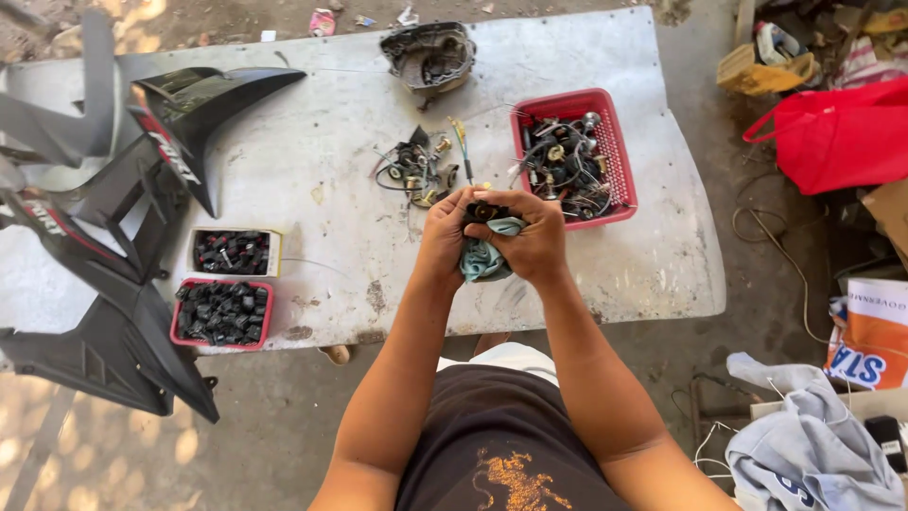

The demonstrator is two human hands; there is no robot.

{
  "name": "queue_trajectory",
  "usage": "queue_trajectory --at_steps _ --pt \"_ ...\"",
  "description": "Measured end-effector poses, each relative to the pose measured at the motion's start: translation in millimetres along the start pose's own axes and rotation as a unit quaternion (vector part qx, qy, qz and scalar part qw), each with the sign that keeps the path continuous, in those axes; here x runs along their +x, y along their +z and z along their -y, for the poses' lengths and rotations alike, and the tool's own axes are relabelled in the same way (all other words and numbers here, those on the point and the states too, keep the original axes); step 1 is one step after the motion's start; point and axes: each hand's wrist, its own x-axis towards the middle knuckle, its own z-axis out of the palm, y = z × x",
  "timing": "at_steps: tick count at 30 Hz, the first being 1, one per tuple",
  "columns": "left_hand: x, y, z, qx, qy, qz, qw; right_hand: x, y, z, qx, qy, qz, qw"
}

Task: The person wipes small electrical components, including brass-colored connectors and black plugs with wires, using a light blue cloth. They pick up items from a red basket and the table surface, wipe them, and place them back down.

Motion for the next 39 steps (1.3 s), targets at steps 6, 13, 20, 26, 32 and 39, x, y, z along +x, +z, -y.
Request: queue_trajectory --at_steps 6,13,20,26,32,39 --pt "-11 3 -43 0.006 0.057 0.007 0.998 13 31 27 -0.020 -0.032 0.031 0.999" --pt "-8 -12 -81 0.045 0.105 0.051 0.992 21 68 55 0.144 0.024 0.059 0.987" --pt "-11 -26 -104 0.087 0.131 0.049 0.986 25 93 76 0.094 0.039 0.060 0.993" --pt "-7 -44 -113 0.087 0.130 0.049 0.987 21 114 71 0.094 0.042 0.037 0.994" --pt "-16 -50 -128 0.094 0.142 0.043 0.985 15 134 68 0.106 0.035 0.010 0.994" --pt "-28 -44 -141 0.209 0.191 0.030 0.959 7 147 44 0.125 0.030 -0.050 0.990"
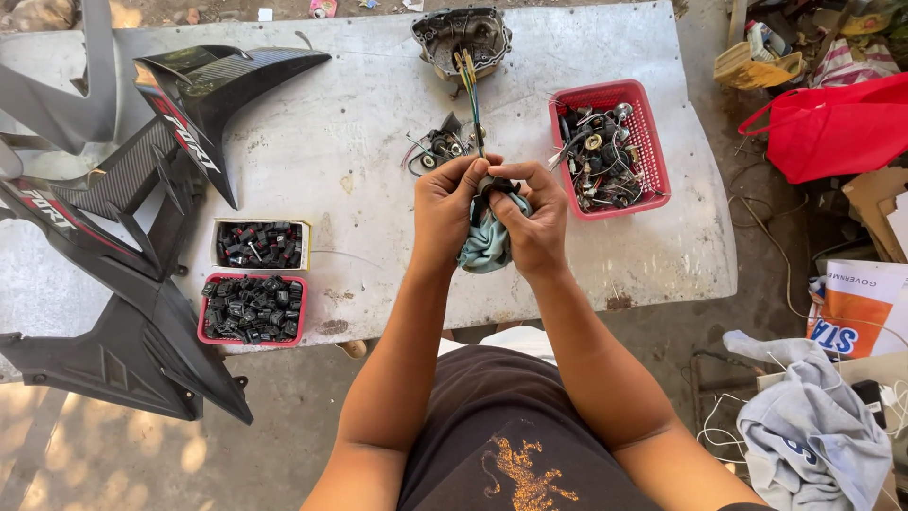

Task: The person wipes small electrical components, including brass-colored connectors and black plugs with wires, using a light blue cloth. They pick up items from a red basket and the table surface, wipe them, and place them back down.

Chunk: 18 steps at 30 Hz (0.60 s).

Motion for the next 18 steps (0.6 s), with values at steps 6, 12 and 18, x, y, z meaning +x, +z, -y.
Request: queue_trajectory --at_steps 6,12,18 --pt "1 14 4 -0.092 -0.032 -0.006 0.995 5 -8 25 0.048 -0.004 0.027 0.998" --pt "5 36 15 -0.118 -0.029 0.002 0.993 12 -34 23 0.086 -0.025 0.046 0.995" --pt "8 44 37 -0.108 -0.025 0.008 0.994 16 -55 23 0.089 -0.043 0.057 0.993"
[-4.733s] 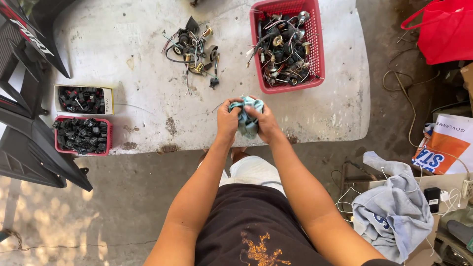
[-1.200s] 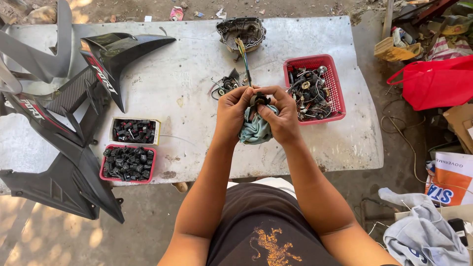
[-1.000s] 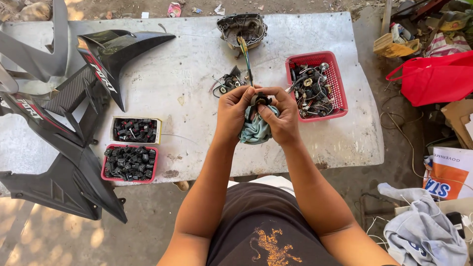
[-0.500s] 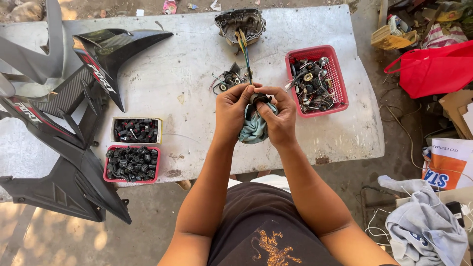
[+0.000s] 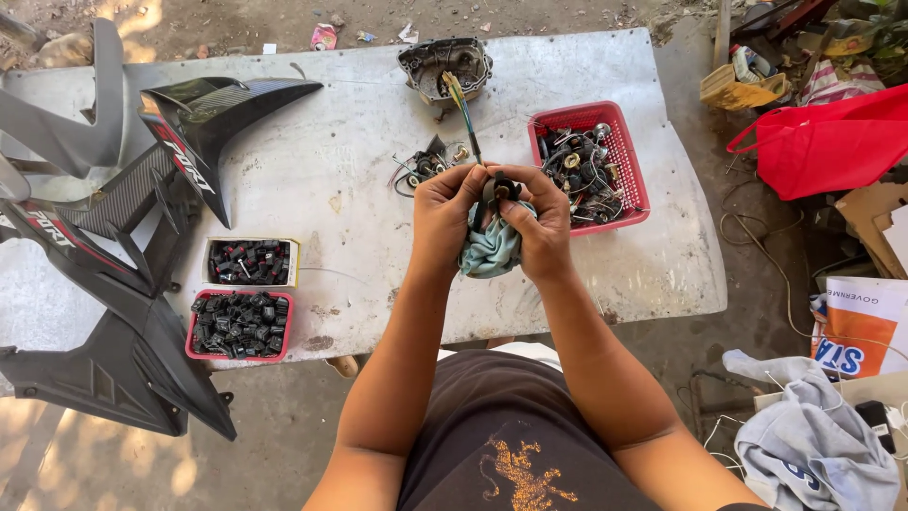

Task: The person wipes small electrical components, including brass-colored connectors and black plugs with wires, using a light blue cloth. They pick up items from a red basket and the table surface, wipe them, and place them back down.

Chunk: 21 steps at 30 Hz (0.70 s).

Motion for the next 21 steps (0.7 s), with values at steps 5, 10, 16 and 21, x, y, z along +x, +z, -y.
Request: queue_trajectory --at_steps 5,10,16,21 --pt "-8 23 -11 -0.001 -0.001 -0.004 1.000 -2 -12 1 0.009 -0.010 -0.005 1.000" --pt "-8 28 -10 0.005 -0.013 -0.017 1.000 -3 -15 8 -0.001 -0.016 -0.014 1.000" --pt "-17 38 -21 0.041 -0.012 -0.018 0.999 -6 -22 5 -0.027 -0.017 -0.026 0.999" --pt "-19 40 -22 0.048 -0.006 -0.007 0.999 -9 -29 -3 -0.022 -0.023 -0.037 0.999"
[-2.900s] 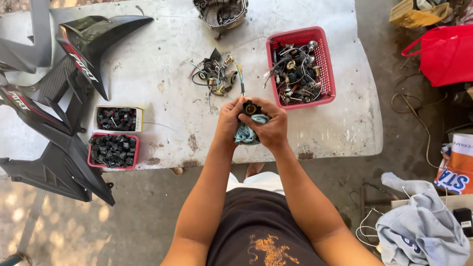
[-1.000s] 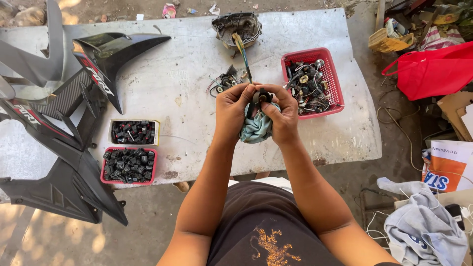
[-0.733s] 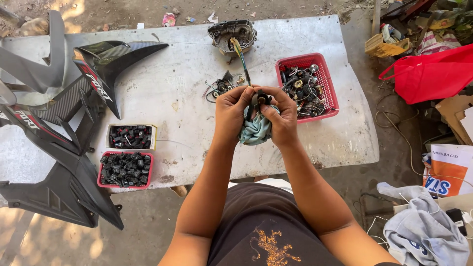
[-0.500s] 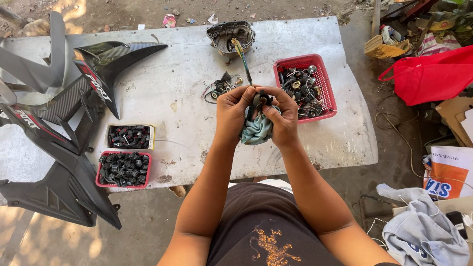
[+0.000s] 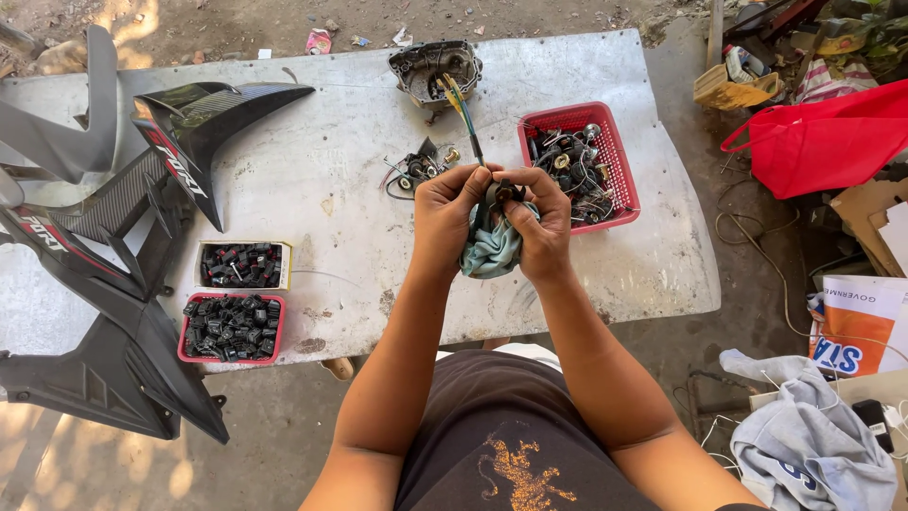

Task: The person wipes small electrical components, including brass-colored connectors and black plugs with wires, using a light blue cloth. They pick up items from a red basket and the table surface, wipe them, and place them back down.

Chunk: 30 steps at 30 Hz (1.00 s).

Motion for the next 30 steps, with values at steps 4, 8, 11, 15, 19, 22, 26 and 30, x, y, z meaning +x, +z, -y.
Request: queue_trajectory --at_steps 4,8,11,15,19,22,26,30 --pt "1 0 3 0.005 -0.006 0.004 1.000 0 -7 -8 0.002 0.000 -0.007 1.000" --pt "3 -3 8 0.006 -0.004 0.002 1.000 2 8 7 0.030 0.010 -0.011 0.999" --pt "4 -5 5 0.013 -0.005 0.002 1.000 3 13 11 0.049 0.025 -0.009 0.998" --pt "6 -7 6 0.020 -0.012 0.007 1.000 5 11 8 0.051 0.040 0.000 0.998" --pt "4 -5 0 0.025 -0.009 0.011 1.000 4 5 3 0.035 0.046 -0.005 0.998" --pt "4 -3 -5 0.020 -0.003 0.020 1.000 2 -6 -10 0.028 0.044 0.002 0.999" --pt "4 1 -8 0.040 0.014 0.032 0.999 4 -15 -20 0.088 0.038 0.008 0.995" --pt "8 1 -2 0.047 0.018 0.033 0.998 10 -3 -2 0.093 0.043 -0.003 0.995"
